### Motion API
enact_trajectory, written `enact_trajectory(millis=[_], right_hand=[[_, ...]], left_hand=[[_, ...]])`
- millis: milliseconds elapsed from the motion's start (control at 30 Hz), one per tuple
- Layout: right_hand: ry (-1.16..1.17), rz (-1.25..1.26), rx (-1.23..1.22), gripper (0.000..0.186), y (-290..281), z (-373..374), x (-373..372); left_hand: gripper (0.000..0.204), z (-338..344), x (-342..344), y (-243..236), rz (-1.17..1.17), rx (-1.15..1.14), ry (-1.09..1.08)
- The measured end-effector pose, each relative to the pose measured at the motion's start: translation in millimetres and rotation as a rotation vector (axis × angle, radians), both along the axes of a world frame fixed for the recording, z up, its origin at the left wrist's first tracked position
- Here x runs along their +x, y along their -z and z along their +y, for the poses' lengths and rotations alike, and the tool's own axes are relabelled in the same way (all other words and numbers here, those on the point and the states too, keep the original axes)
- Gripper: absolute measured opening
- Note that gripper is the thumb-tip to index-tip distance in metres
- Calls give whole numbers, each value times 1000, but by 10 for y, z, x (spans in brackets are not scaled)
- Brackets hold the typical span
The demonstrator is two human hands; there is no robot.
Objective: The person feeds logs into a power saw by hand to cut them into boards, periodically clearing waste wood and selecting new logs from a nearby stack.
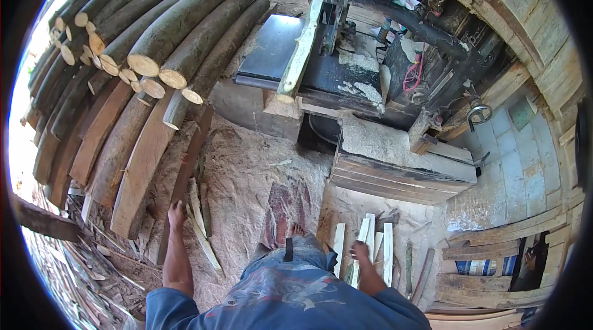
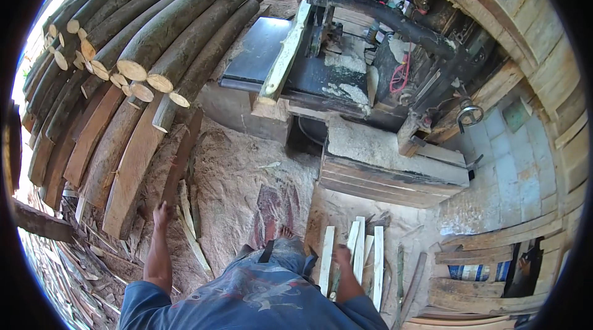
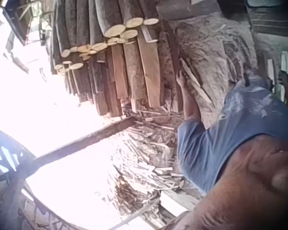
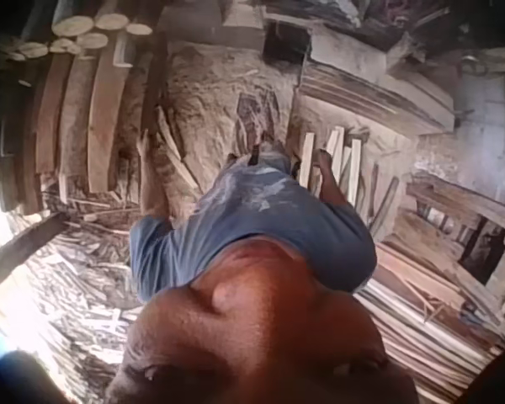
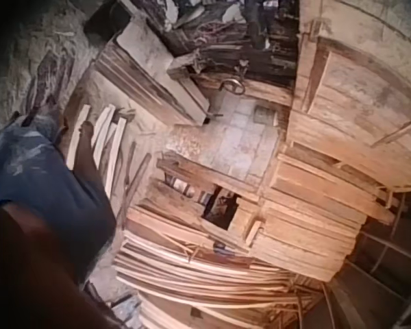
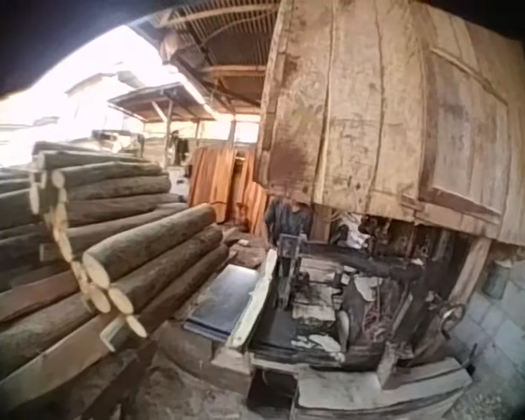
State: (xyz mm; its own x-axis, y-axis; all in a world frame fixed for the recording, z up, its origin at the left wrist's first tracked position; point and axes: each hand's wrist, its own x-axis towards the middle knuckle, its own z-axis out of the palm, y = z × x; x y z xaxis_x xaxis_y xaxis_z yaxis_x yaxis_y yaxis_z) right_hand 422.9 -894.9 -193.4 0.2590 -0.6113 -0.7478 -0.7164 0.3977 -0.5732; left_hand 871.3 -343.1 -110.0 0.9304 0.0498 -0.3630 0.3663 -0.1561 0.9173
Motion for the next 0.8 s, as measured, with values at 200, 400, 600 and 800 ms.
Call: enact_trajectory(millis=[200, 400, 600, 800], right_hand=[[-637, -85, -301, 34, 164, 842, 775], [-294, 66, -64, 32, -149, 422, 794], [-455, 227, -13, 33, -69, 881, 504], [-779, 278, -199, 40, -306, 1068, 1231]], left_hand=[[35, -1748, -57, -1035, -124, -77, 214], [41, -1753, -1510, 222, 419, -89, 616], [46, -268, -2898, 1032, 603, 457, 556], [42, -454, -2627, 642, 816, 346, 473]])
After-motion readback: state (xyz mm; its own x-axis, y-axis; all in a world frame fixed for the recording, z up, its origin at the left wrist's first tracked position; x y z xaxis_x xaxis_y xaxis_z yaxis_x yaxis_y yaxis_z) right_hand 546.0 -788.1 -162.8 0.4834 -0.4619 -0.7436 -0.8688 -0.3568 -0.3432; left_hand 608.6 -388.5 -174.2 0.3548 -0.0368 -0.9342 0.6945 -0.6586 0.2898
